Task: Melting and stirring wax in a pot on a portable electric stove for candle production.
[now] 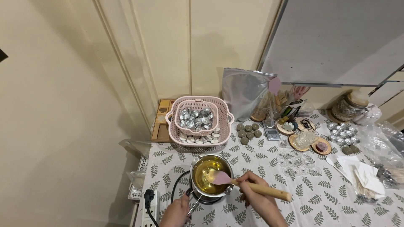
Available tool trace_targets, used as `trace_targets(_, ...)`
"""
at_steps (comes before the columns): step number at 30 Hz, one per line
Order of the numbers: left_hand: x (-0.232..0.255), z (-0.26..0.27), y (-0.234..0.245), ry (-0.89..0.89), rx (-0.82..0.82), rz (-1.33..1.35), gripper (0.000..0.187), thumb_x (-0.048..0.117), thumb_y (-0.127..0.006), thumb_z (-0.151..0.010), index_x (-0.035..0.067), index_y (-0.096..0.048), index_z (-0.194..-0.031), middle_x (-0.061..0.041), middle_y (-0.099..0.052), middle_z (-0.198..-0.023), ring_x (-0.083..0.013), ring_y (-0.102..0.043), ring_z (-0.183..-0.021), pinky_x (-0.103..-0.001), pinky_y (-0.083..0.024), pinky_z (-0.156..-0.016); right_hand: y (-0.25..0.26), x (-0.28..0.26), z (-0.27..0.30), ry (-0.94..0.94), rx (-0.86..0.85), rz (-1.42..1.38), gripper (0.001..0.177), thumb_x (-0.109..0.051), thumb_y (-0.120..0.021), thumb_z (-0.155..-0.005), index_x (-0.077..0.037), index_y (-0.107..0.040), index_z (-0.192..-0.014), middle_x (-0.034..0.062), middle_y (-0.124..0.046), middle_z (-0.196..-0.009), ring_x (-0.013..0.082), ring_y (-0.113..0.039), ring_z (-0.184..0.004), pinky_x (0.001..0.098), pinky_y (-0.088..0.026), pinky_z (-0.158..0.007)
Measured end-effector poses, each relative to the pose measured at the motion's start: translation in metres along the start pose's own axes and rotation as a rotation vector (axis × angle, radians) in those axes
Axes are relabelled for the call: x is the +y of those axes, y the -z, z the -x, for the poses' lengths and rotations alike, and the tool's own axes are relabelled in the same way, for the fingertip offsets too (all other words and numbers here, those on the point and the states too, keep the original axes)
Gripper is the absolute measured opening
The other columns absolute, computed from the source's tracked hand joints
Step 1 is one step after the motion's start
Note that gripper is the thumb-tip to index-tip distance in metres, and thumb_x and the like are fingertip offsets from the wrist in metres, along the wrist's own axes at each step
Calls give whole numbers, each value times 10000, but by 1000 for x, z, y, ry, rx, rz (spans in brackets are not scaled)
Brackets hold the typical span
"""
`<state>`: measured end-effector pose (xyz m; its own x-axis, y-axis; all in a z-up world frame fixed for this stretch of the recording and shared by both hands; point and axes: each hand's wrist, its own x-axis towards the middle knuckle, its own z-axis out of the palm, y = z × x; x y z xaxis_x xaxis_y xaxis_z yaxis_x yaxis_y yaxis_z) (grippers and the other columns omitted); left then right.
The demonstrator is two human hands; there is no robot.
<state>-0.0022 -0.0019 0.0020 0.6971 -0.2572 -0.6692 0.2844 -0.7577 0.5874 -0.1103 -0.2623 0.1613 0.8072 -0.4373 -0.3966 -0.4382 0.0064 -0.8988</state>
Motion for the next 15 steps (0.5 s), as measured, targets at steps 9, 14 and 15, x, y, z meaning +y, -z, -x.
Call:
trace_targets(9, -6, -7, -6, -44, 25, -35, 682, 523, -276, -1047, 47, -698, -798, -111, -734, -708, -228, -738, -695, -361, -554, -775, 26, 51, -7, 204, -5, -135, 172, -105, -607, -891, 22, -708, -949, 102, -627, -640, 138, -586, -513, 305, -496, -457)
trace_targets(14, -3, 4, -13, 5, 3, 120, 681, 509, -284, -1056, 14, -650, -765, -122, -680, -665, -225, -746, -639, -374, -585, -708, 13, 9, 9, 44, 127, -110, 181, -155, -623, -918, 6, -692, -961, 110, -664, -642, 173, -575, -464, 332, -450, -416)
trace_targets(15, -4, 3, -15, 22, -4, 172, 690, 512, -289, -1058, -2, -633, -752, -131, -682, -658, -211, -758, -611, -364, -583, -700, 9, -1, 11, -32, 194, -63, 202, -191, -653, -947, 6, -693, -966, 115, -674, -642, 180, -566, -464, 341, -430, -417)
